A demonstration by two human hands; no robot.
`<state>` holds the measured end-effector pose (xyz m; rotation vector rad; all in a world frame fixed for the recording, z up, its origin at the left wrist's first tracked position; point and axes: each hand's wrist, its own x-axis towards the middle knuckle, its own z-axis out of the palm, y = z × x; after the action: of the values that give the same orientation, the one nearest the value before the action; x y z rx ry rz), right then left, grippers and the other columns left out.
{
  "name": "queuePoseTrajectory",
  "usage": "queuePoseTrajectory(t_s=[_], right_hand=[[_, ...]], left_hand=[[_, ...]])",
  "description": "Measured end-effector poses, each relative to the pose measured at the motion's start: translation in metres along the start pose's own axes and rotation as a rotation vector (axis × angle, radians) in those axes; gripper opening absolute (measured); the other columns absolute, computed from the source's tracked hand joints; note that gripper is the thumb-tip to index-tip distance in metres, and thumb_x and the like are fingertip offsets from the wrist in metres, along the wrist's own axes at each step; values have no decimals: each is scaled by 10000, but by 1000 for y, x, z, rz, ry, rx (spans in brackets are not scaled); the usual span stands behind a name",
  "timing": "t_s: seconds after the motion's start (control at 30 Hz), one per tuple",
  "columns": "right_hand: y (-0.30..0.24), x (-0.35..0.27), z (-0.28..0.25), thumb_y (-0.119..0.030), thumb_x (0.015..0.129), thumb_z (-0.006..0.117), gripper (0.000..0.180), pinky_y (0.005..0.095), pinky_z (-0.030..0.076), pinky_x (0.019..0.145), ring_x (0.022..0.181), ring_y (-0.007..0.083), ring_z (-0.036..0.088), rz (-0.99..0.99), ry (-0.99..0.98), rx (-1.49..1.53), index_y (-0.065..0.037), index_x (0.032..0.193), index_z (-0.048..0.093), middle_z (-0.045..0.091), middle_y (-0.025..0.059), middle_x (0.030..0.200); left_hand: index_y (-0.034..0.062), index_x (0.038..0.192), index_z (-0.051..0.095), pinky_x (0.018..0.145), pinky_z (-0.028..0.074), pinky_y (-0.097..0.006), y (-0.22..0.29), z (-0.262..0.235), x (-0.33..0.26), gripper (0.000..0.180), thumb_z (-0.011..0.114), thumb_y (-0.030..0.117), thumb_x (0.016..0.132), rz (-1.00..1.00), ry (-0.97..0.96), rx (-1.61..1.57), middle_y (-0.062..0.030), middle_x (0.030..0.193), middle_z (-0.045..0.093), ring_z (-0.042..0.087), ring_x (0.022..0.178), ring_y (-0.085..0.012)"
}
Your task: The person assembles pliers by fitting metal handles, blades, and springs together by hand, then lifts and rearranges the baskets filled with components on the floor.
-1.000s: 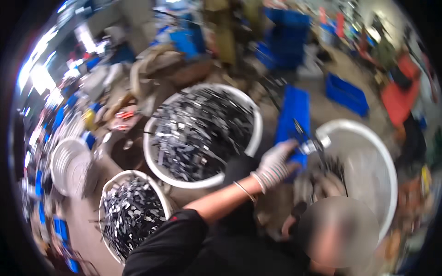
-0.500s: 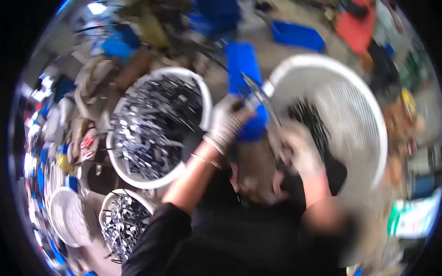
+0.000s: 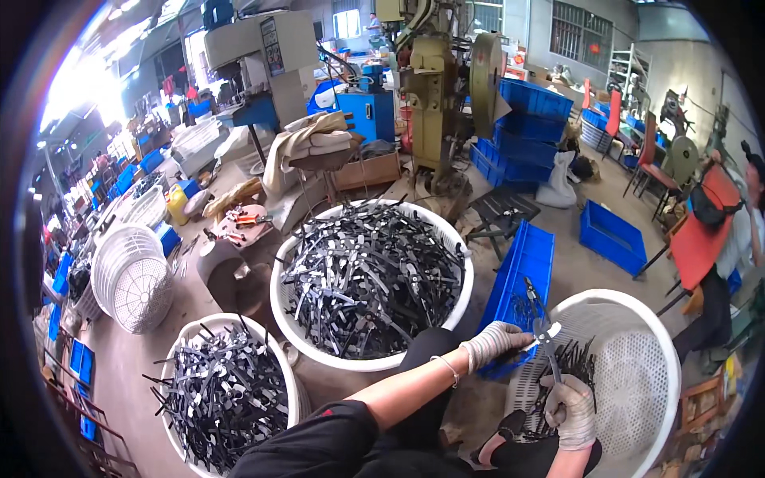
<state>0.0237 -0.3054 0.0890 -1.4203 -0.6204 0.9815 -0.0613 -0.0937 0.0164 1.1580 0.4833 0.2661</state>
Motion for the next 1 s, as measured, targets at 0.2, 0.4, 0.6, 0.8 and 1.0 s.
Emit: queuePoseTrajectory(t_s=[0.2,0.4,0.6,0.8,1.0], right_hand=[[-2,-4,1,-276,840,565,338,224,226,305,326,84,321,8,106,120,55,885,617,409,-1,467],[0,38,4,-286,923,474,315,227,274,419,453,53,366,-149,-7,-107,-59,746,604,439,-22,550],[-40,82,20,-311,929,507,303,211,317,427,465,62,420,-275,179,-277,-48,970,652,515,-26,614],[74,170,-87,-265,876,580,273,255,413,476,514,117,503,-124,464,-508,-20,962,667,591,41,664],[105,270,-72,-255,850,531,239,431,495,785,867,354,633,-228,446,-1000,-105,958,683,668,176,891]], left_hand=[[67,1254,503,892,460,-417,3,16,-24,555,717,237,771,549,233,819,-193,1147,547,547,1033,-369],[51,1087,592,871,460,-404,-1,43,3,408,574,0,682,866,422,1057,-157,1032,612,571,998,-344],[64,1089,608,546,439,-216,1,-9,58,193,598,142,912,663,531,-203,7,790,602,529,641,-77],[92,1138,536,688,537,-428,-29,-20,65,250,589,210,924,230,459,-776,-64,966,642,637,850,-218],[85,1053,591,759,514,-414,-13,-30,52,180,570,201,916,305,503,-790,-41,970,648,628,848,-187]])
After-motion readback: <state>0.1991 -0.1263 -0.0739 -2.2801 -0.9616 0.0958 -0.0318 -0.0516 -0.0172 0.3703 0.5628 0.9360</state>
